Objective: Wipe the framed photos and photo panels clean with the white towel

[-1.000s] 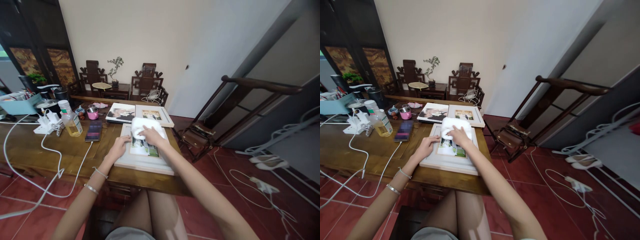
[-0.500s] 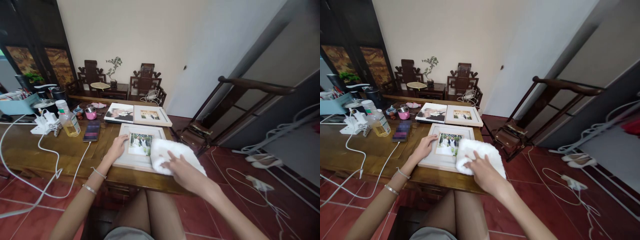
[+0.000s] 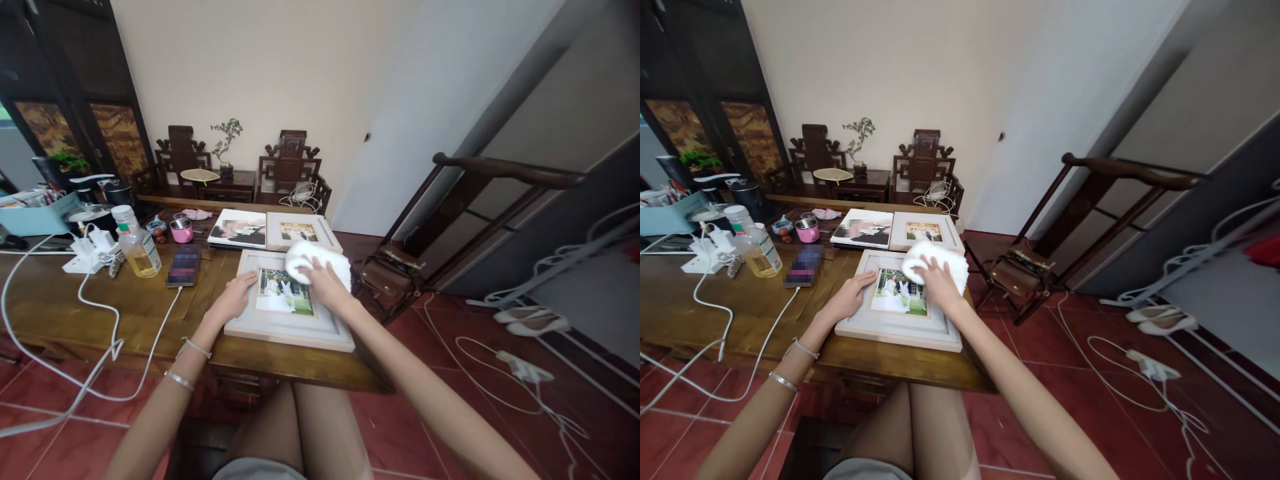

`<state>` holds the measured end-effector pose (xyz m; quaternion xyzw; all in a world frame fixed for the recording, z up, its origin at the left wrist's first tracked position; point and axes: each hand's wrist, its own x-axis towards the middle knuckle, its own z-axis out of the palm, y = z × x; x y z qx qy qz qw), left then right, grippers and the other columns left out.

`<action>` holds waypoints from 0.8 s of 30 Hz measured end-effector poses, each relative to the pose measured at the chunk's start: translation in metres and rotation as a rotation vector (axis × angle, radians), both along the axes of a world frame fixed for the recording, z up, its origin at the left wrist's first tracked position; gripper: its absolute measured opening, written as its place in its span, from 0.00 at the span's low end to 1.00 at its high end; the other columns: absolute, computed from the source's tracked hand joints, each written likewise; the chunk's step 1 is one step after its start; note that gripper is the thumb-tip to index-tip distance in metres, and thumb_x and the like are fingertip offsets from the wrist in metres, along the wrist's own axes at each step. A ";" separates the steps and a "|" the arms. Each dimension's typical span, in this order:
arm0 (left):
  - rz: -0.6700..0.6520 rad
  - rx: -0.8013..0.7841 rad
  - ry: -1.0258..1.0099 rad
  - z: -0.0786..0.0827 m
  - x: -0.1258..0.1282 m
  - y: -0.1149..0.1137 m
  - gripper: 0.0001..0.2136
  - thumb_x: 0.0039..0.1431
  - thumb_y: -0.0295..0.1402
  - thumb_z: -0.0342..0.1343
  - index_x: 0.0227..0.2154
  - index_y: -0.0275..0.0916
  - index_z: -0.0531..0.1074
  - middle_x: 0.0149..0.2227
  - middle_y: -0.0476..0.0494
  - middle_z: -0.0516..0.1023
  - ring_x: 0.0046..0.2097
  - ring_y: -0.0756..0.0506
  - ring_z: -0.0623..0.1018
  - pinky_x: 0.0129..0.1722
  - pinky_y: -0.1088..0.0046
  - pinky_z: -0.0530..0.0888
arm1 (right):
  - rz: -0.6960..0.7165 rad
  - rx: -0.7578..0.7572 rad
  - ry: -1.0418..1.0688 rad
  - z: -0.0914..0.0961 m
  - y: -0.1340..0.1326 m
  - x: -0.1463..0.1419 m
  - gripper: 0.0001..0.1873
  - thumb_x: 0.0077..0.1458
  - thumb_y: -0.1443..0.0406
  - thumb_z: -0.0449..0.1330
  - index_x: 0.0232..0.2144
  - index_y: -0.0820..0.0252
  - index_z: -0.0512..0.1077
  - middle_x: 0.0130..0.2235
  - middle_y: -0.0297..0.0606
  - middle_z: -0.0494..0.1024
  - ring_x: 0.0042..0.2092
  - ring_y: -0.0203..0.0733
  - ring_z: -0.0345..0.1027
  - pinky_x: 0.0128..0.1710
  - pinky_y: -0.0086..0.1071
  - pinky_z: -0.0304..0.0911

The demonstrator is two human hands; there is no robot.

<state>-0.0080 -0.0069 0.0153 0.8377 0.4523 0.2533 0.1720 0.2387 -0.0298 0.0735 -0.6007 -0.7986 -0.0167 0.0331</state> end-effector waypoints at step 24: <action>0.036 0.059 0.011 -0.008 0.001 0.002 0.26 0.55 0.18 0.41 0.57 0.35 0.63 0.64 0.39 0.55 0.65 0.43 0.56 0.63 0.56 0.55 | 0.218 -0.252 -0.014 0.022 -0.072 -0.027 0.43 0.39 0.86 0.44 0.57 0.58 0.63 0.61 0.48 0.63 0.65 0.52 0.47 0.60 0.51 0.49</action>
